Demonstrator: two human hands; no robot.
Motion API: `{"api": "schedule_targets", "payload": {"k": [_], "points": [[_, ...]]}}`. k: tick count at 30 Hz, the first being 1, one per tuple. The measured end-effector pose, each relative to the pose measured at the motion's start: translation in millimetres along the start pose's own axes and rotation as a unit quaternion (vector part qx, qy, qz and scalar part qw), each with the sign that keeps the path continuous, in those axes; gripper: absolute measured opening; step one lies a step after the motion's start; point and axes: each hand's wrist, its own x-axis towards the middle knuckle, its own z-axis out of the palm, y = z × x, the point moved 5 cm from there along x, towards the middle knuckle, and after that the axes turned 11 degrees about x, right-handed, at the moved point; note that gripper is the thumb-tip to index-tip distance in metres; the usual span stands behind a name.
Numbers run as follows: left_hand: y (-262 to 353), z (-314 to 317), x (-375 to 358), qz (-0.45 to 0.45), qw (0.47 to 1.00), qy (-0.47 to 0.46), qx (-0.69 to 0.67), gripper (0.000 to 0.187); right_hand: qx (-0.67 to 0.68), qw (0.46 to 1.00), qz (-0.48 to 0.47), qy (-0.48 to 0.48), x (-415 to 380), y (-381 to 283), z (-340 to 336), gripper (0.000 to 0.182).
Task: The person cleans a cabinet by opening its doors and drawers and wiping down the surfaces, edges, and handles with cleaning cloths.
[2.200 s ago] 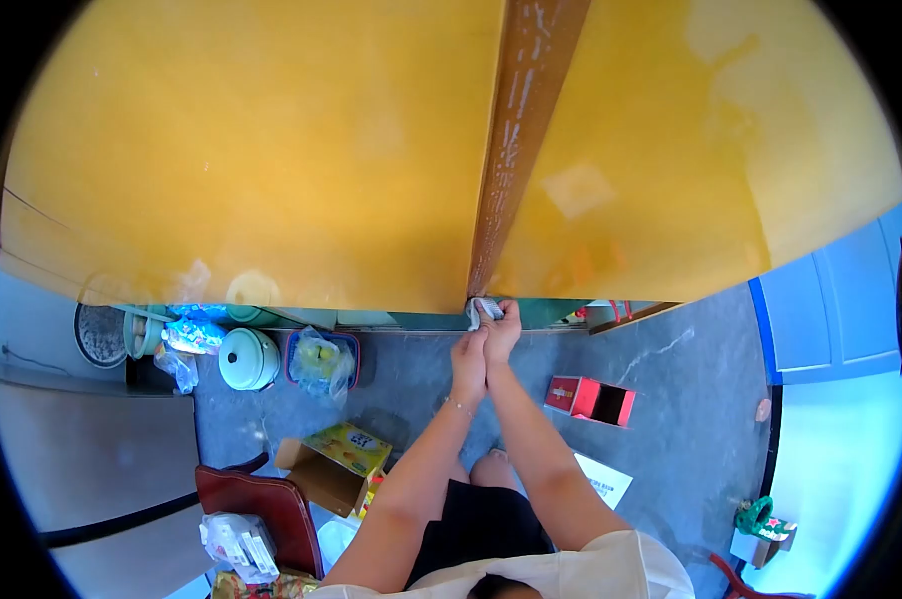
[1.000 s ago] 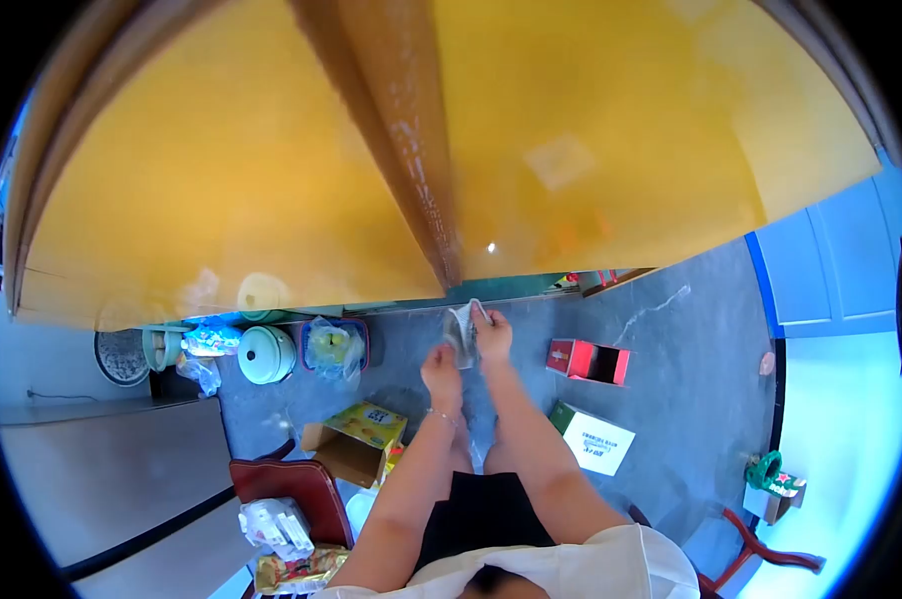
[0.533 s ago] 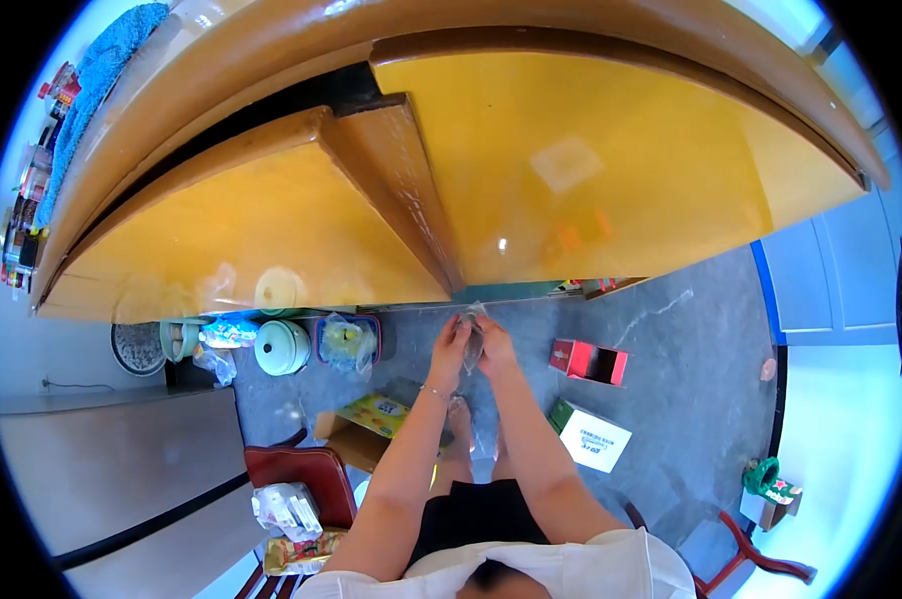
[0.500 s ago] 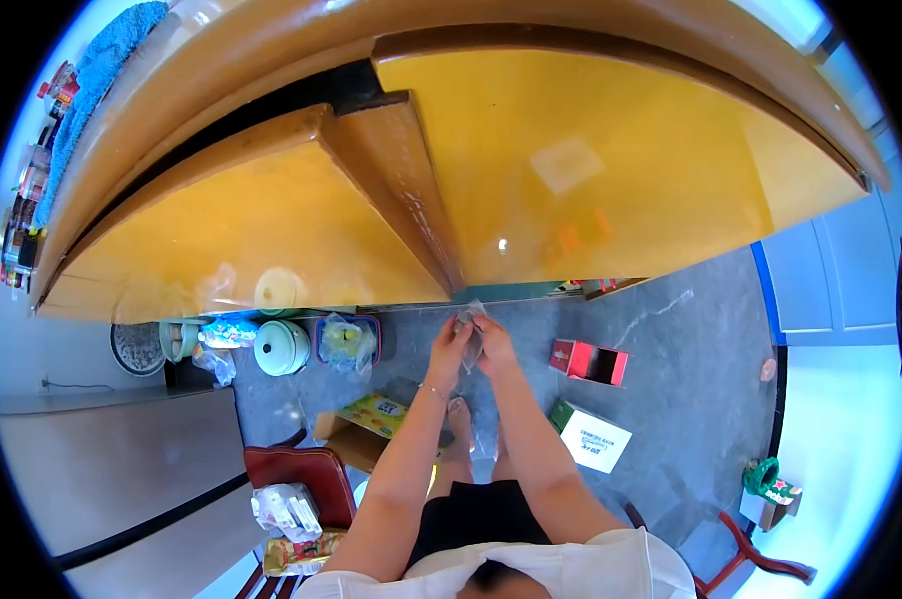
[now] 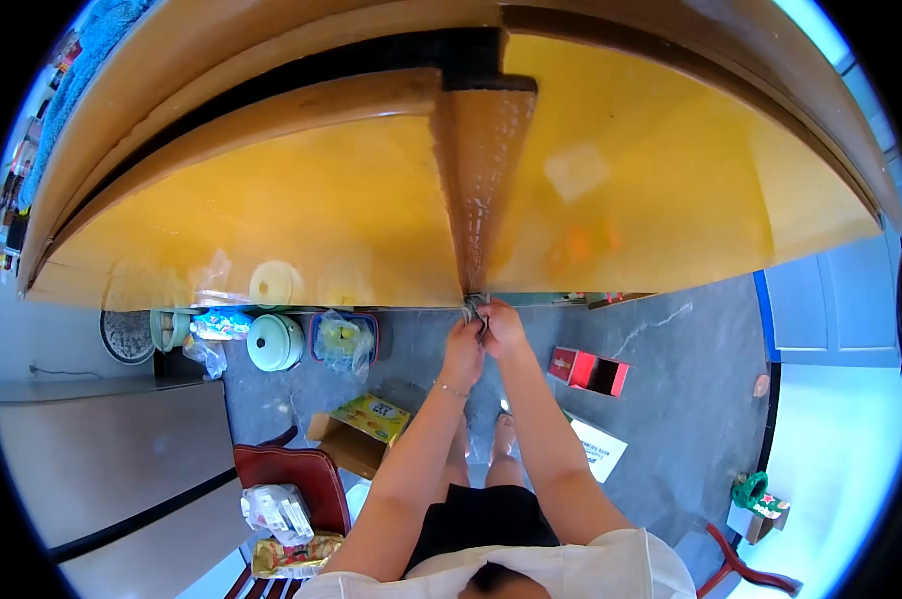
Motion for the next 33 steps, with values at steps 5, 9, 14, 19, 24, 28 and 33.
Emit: {"api": "schedule_targets", "payload": {"k": [5, 9, 14, 19, 24, 28, 33], "points": [[-14, -9, 14, -0.015, 1.0, -0.014, -0.001, 0.022, -0.059, 0.998, 0.001, 0.007, 16, 12, -22, 0.022], [-2, 5, 4, 0.013, 1.0, 0.005, 0.02, 0.023, -0.073, 0.997, -0.013, -0.019, -2, 3, 1, 0.022], [-23, -19, -4, -0.01, 0.999, -0.014, 0.031, 0.024, -0.211, 0.977, -0.032, -0.014, 1, 22, -25, 0.021], [37, 28, -68, 0.054, 0.997, 0.022, 0.054, 0.022, -0.247, 0.929, -0.275, -0.032, -76, -1, 44, 0.019], [73, 37, -67, 0.035, 0.989, 0.021, 0.145, 0.022, -0.332, 0.9, -0.282, -0.019, -52, -1, 56, 0.016], [134, 86, -119, 0.082, 0.981, 0.002, 0.173, 0.022, -0.34, 0.871, -0.353, -0.031, -115, -34, 123, 0.015], [221, 151, -190, 0.17, 0.972, -0.109, 0.124, 0.022, -0.359, 0.782, -0.498, -0.104, -235, -86, 242, 0.013]]}}
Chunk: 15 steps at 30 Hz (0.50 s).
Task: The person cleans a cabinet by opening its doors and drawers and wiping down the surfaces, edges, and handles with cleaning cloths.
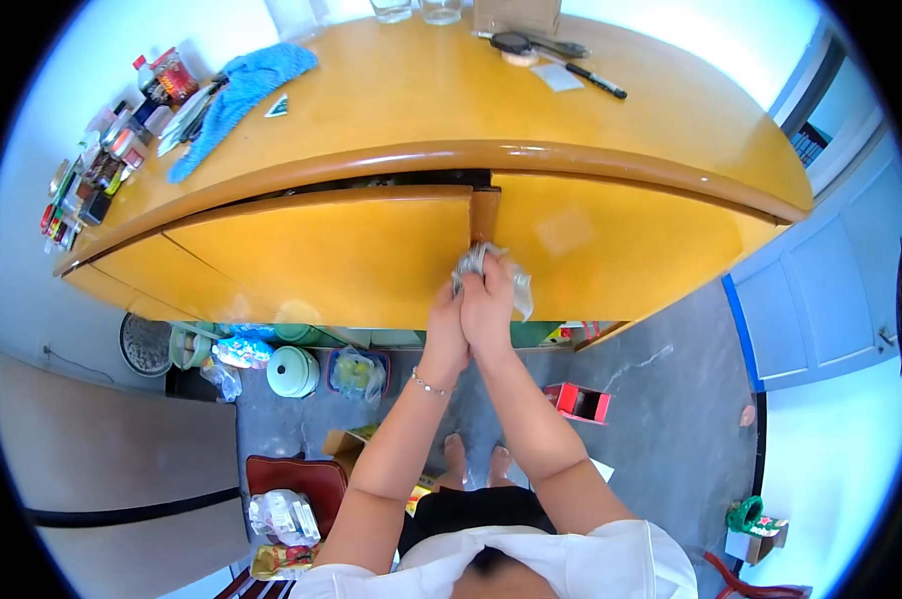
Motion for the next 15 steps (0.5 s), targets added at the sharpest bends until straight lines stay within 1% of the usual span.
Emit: {"api": "schedule_targets", "payload": {"k": [1, 2, 3, 5, 7, 8, 9, 11, 12, 13, 15], "points": [[18, 7, -1, 0.026, 0.999, -0.025, -0.012, 0.022, -0.016, 0.998, -0.056, 0.008, 6, -37, 5, 0.013], [7, -4, 21, 0.005, 0.996, -0.092, 0.006, 0.034, -0.021, 0.998, -0.06, 0.008, 10, -51, 8, 0.013], [23, -2, 34, -0.014, 0.987, -0.157, 0.023, 0.051, -0.026, 0.998, -0.065, 0.006, 14, -63, 9, 0.013], [22, 0, 19, 0.008, 0.986, -0.144, 0.082, 0.073, -0.032, 0.995, -0.09, -0.009, 17, -66, 7, 0.015], [5, 5, 4, 0.004, 0.998, -0.048, 0.029, 0.034, -0.003, 0.999, -0.053, -0.004, 6, -31, 1, 0.018], [-3, 2, 0, -0.003, 1.0, 0.001, 0.004, 0.021, 0.012, 1.0, -0.029, 0.0, 0, -8, -3, 0.02], [-11, -1, -2, -0.048, 0.998, 0.03, 0.034, 0.023, -0.019, 1.0, -0.01, -0.006, -5, 2, -3, 0.022], [-10, -1, 0, -0.005, 1.0, 0.028, -0.008, 0.022, -0.069, 0.996, -0.05, -0.012, -7, 14, -6, 0.021], [-1, 2, -2, 0.015, 0.999, 0.027, -0.028, 0.022, -0.094, 0.993, -0.069, -0.014, -7, 8, -3, 0.021], [14, 6, -2, 0.041, 0.999, 0.016, -0.002, 0.021, -0.095, 0.988, -0.122, 0.007, -1, -19, 1, 0.017], [53, 17, 4, 0.105, 0.993, -0.007, 0.045, 0.02, -0.026, 0.993, -0.113, -0.012, 17, -71, 9, 0.016]]}}
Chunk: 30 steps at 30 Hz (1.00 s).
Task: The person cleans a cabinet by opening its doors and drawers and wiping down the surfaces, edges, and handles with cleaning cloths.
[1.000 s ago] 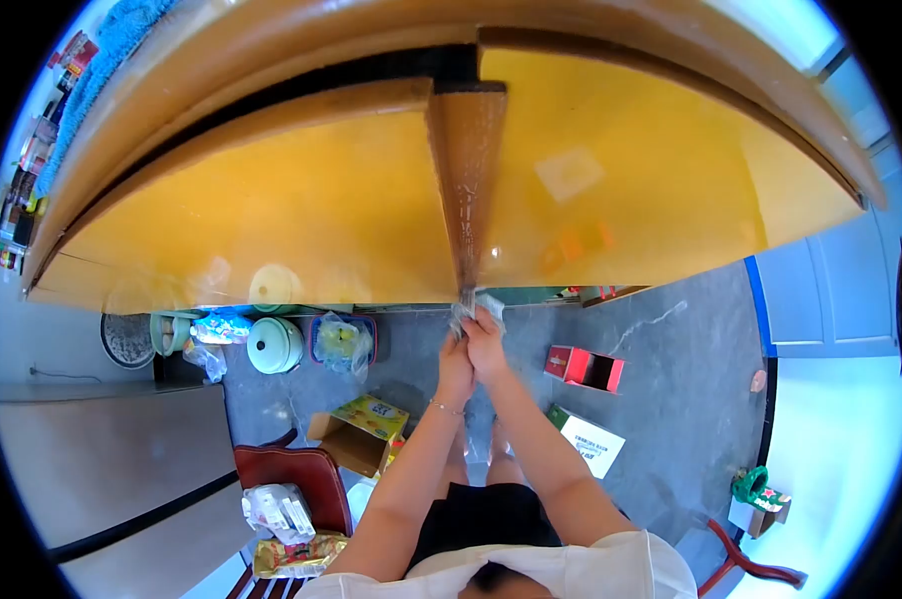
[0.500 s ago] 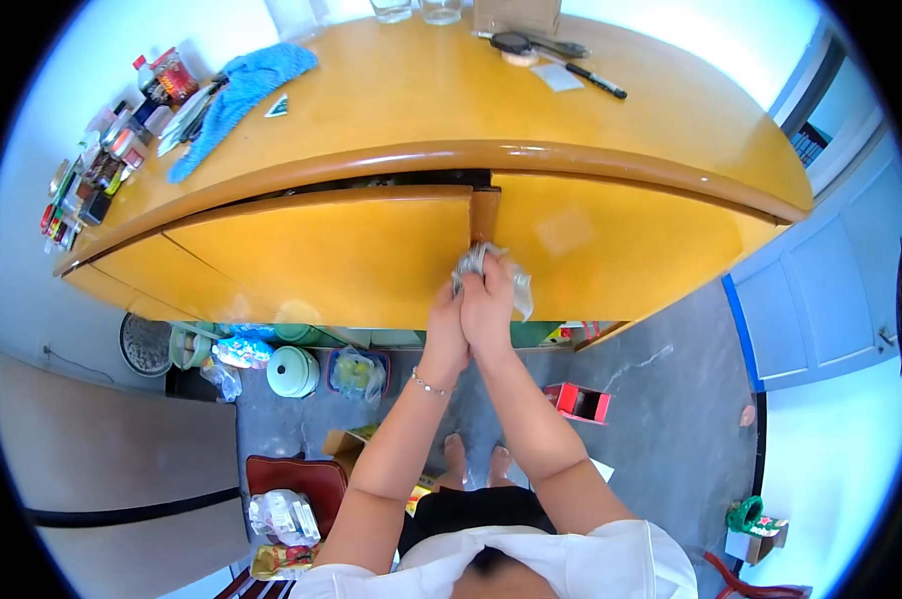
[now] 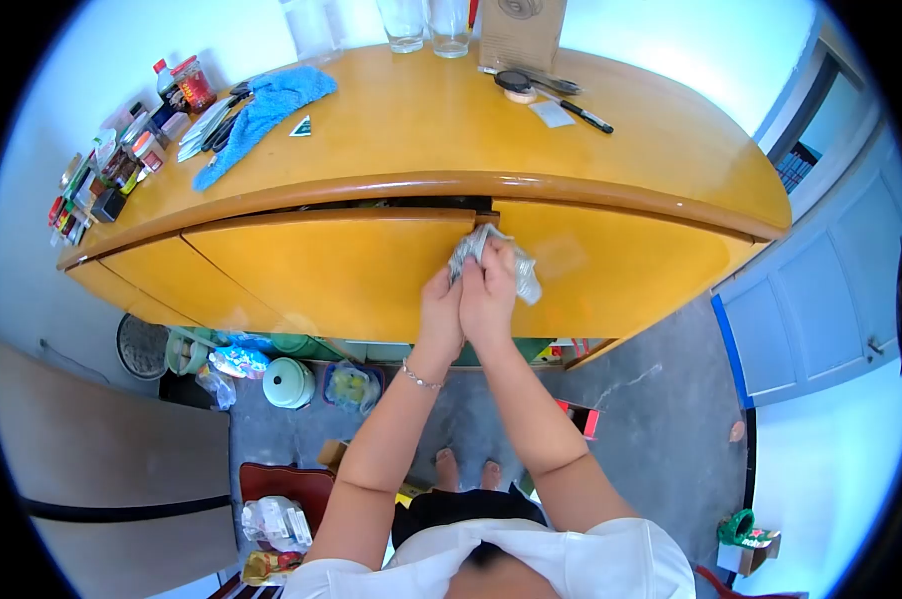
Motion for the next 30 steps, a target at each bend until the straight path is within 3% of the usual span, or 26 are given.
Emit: {"api": "schedule_targets", "payload": {"k": [3, 6, 9, 12, 15, 16, 18, 21, 30], "points": [[12, 0, 0, 0.014, 0.99, 0.022, 0.142, 0.016, 0.064, 0.998, -0.01, -0.021, 2, 0, -3, 0.018], [-1, -4, -19, -0.007, 0.99, 0.01, 0.14, 0.015, 0.093, 0.995, -0.019, -0.032, -9, 10, -15, 0.019], [-2, -2, -29, -0.031, 0.994, -0.01, 0.106, 0.015, 0.003, 0.993, -0.116, -0.012, -5, -14, -26, 0.017], [14, -8, -25, 0.026, 0.987, -0.022, 0.159, 0.014, -0.127, 0.972, -0.197, -0.006, 11, -51, -19, 0.018], [42, -9, -30, 0.146, 0.97, 0.126, 0.148, 0.019, -0.242, 0.935, -0.251, -0.059, 21, -55, -1, 0.023], [59, -8, -35, 0.237, 0.908, 0.177, 0.298, 0.024, -0.29, 0.917, -0.259, -0.086, 21, -54, 6, 0.025], [83, 2, -42, 0.382, 0.686, 0.261, 0.562, 0.036, -0.343, 0.887, -0.281, -0.129, 22, -56, 10, 0.026], [89, 18, -36, 0.421, 0.611, 0.222, 0.633, 0.046, -0.342, 0.875, -0.295, -0.175, 30, -51, 1, 0.024], [99, -31, -21, 0.426, 0.574, 0.198, 0.671, 0.038, -0.383, 0.85, -0.321, -0.168, 10, -57, 54, 0.022]]}}
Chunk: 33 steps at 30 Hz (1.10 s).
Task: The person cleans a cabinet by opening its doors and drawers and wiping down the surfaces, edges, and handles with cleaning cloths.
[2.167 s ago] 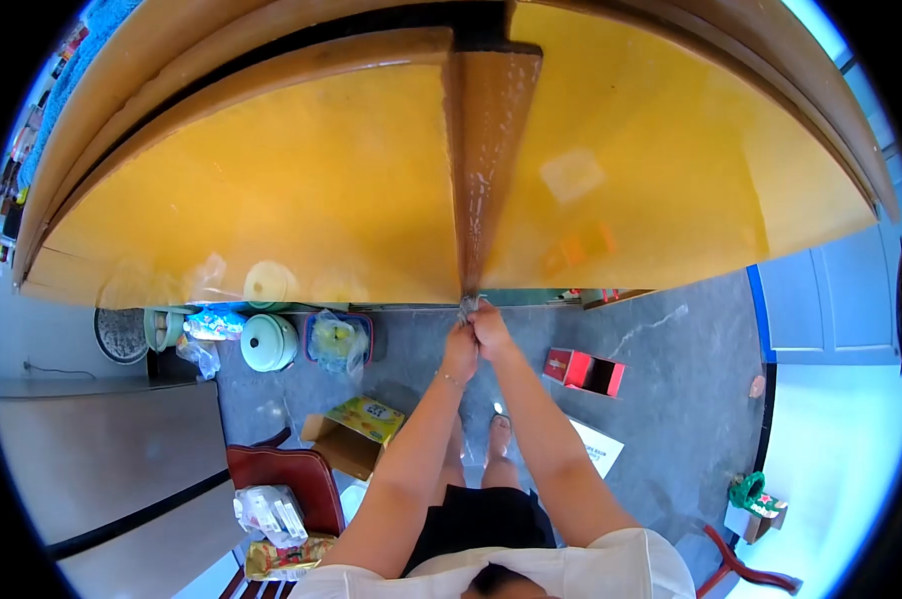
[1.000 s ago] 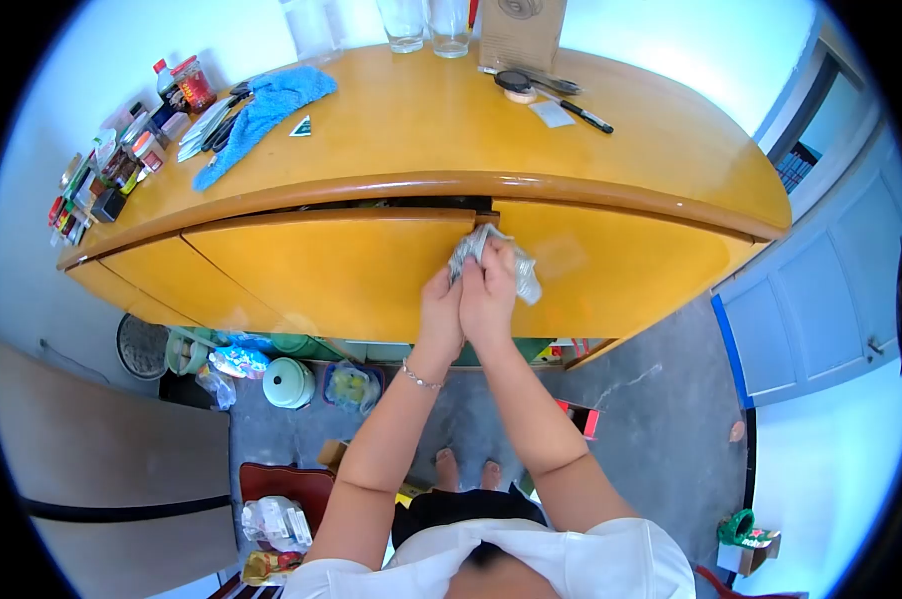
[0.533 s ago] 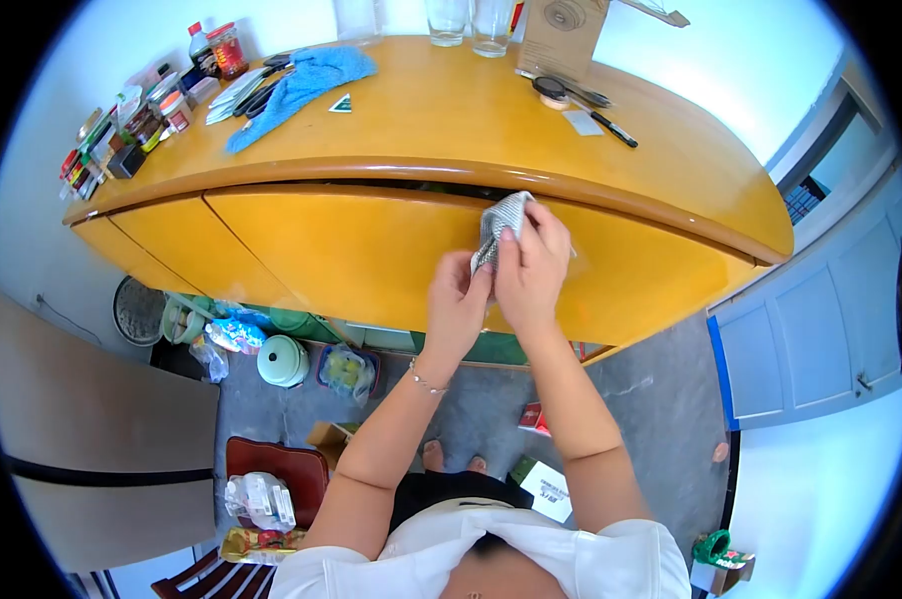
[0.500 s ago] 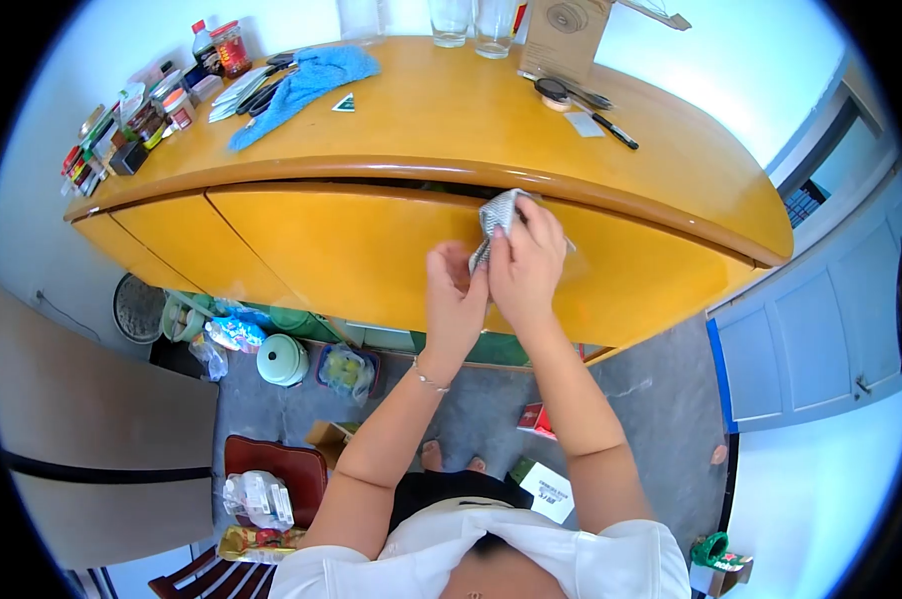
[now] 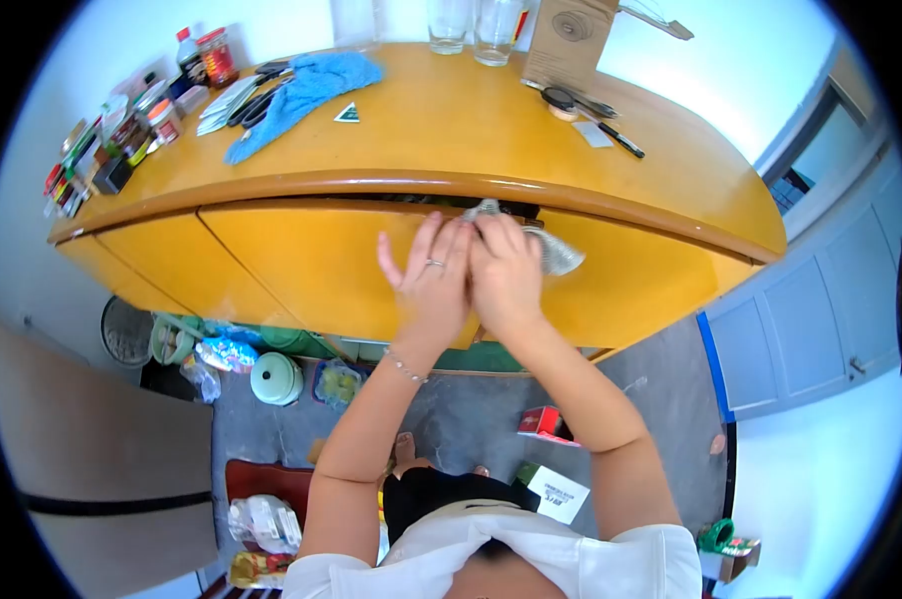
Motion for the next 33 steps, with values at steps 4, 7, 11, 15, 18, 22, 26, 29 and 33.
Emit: {"api": "schedule_targets", "payload": {"k": [4, 7, 11, 15, 18, 22, 26, 29, 33], "points": [[-10, 1, 18, 0.071, 0.994, -0.045, -0.067, 0.042, -0.021, 0.996, 0.087, 0.029, 5, -2, 5, 0.025], [15, 11, 26, 0.156, 0.977, -0.068, -0.13, 0.044, -0.067, 0.984, 0.158, 0.04, -11, 17, -9, 0.029], [32, 17, 22, 0.155, 0.973, -0.073, -0.155, 0.043, -0.096, 0.977, 0.177, 0.067, -22, 25, -18, 0.029], [5, 12, 23, 0.128, 0.979, -0.094, -0.13, 0.042, -0.09, 0.98, 0.169, 0.045, -6, 8, -8, 0.024], [6, 10, 27, 0.108, 0.983, -0.073, -0.128, 0.043, -0.099, 0.981, 0.167, 0.015, 2, 7, -11, 0.021], [41, 17, 30, 0.153, 0.976, -0.118, -0.105, 0.041, -0.109, 0.971, 0.212, -0.033, -6, 27, -35, 0.019], [28, 14, 25, 0.155, 0.976, -0.097, -0.115, 0.043, -0.087, 0.978, 0.185, 0.031, -12, 25, -21, 0.021], [14, 7, 23, 0.113, 0.975, -0.112, -0.154, 0.045, -0.04, 0.983, 0.173, 0.036, -9, 13, -16, 0.022], [24, 7, 6, 0.096, 0.971, -0.108, -0.19, 0.048, -0.022, 0.976, 0.218, 0.009, -19, 13, -24, 0.021]]}}
